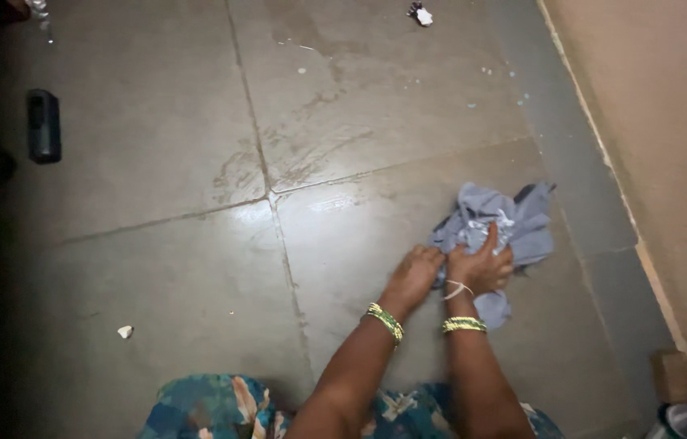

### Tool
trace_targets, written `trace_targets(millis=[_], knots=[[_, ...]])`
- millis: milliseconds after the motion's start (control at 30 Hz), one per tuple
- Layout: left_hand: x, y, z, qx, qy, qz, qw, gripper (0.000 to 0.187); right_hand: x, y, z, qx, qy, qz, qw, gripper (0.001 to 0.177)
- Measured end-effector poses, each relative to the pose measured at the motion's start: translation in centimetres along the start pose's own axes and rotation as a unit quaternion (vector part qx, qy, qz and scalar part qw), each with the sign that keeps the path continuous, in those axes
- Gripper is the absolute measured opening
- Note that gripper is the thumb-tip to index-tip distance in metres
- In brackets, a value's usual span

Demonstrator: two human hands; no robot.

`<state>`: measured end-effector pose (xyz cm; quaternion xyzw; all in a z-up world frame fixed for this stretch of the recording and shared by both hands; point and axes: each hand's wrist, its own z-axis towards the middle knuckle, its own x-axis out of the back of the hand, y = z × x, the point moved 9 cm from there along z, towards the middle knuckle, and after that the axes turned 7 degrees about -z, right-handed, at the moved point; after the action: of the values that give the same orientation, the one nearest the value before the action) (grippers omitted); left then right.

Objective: The person wipes a liquid spill on a tiled floor with a cloth, repeatedly scrubbing the wet area and moving the cloth across the tiles.

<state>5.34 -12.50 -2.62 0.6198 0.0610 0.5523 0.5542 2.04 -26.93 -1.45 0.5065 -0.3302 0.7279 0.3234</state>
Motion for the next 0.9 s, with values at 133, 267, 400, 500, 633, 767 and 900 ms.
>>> trace_targets(millis=[133,267,400,500,633,767,900], knots=[[3.7,-9.0,-0.8,0.277,0.083,-0.272,0.918,0.023,-2.1,-8.0,-0.6,0.052,-0.056,0.015,0.997,0.079],[12.8,-14.4,-5.0,0.25,0.225,0.054,0.94,0.039,-3.8,-21.5,-5.1,0.301,-0.11,0.029,0.947,0.083],[19.4,-18.8,-16.9,0.46,0.491,0.001,0.74,0.042,-2.9,-32.4,-16.8,0.535,-0.258,0.09,0.799,0.086],[22.7,-16.1,-23.6,0.504,0.622,0.015,0.599,0.059,0.0,-36.2,-26.0,0.681,-0.25,0.099,0.681,0.086],[22.0,-13.1,-27.7,0.602,0.648,0.034,0.466,0.056,2.2,-34.2,-33.5,0.77,-0.311,0.101,0.547,0.061],[20.8,-14.4,-24.2,0.507,0.636,0.056,0.579,0.057,2.6,-35.0,-29.2,0.765,-0.273,0.101,0.575,0.066],[17.4,-18.7,-14.6,0.367,0.565,0.007,0.739,0.061,-1.1,-37.0,-18.9,0.708,-0.233,0.037,0.666,0.084]])
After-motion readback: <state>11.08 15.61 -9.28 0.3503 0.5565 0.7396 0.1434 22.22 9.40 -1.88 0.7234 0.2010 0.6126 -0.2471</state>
